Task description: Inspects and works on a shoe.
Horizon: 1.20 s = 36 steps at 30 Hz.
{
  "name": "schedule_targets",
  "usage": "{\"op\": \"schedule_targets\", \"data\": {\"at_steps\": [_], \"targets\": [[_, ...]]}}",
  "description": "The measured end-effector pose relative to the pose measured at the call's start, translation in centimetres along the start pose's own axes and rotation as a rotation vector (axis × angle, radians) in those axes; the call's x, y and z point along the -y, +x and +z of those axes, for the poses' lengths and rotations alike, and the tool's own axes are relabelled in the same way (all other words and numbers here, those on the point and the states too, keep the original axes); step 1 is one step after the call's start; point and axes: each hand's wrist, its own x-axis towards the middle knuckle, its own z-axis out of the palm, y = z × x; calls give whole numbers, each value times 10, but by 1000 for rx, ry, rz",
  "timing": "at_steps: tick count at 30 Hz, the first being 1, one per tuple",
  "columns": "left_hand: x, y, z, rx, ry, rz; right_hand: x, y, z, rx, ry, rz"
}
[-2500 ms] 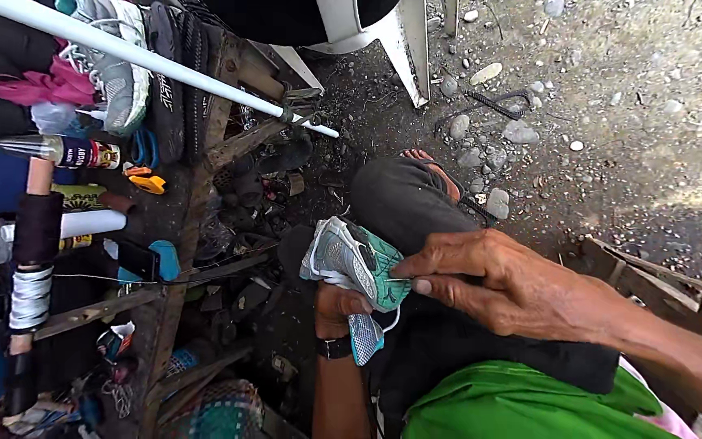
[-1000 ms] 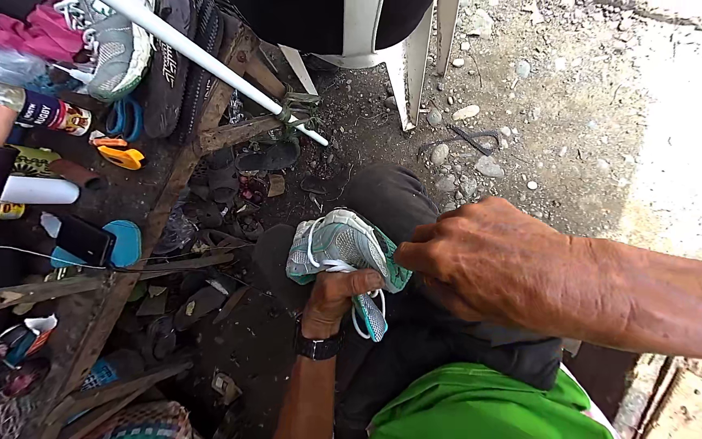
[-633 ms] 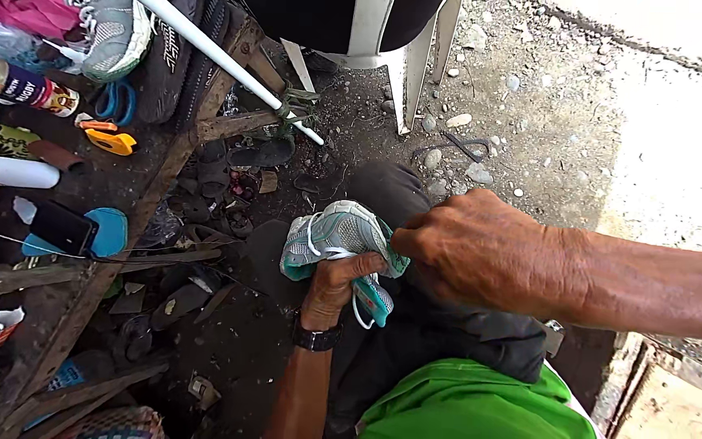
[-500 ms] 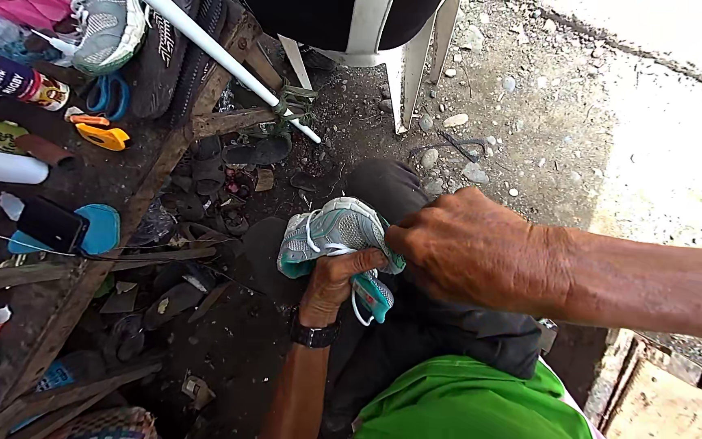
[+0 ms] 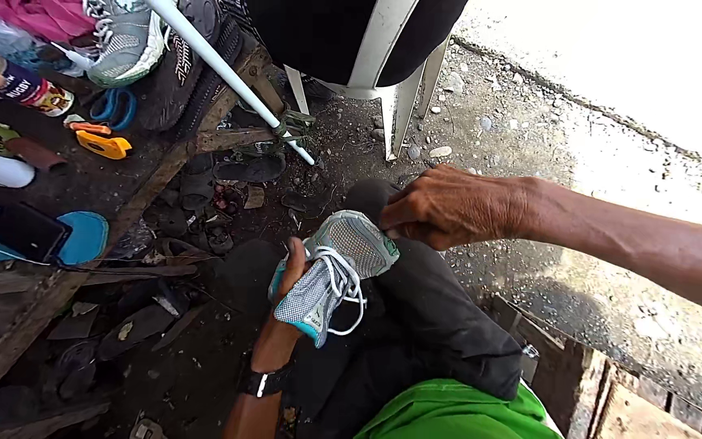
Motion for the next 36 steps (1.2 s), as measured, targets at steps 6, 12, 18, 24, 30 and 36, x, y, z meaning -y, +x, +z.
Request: {"op": "schedule_targets", "data": {"at_steps": [6,12,18,24,30,36], "targets": [[6,-26,-43,23,898,341,-2,-2,-5,25,-9,-18],[6,-28,-41,44,918,447,0,-4,-10,66,-37,10],[-4,-58,-75,276,207,473,0,-12,-11,57,-37,21],[12,-54,-66,284,-52,381,4,-11,-14,76,-49,46],[19,-15,-8,-94,689,303,9,-7,-14,94,-75,46],[19,1,-1,-150,150,38,11,-7,-17,90,-74,58]]}}
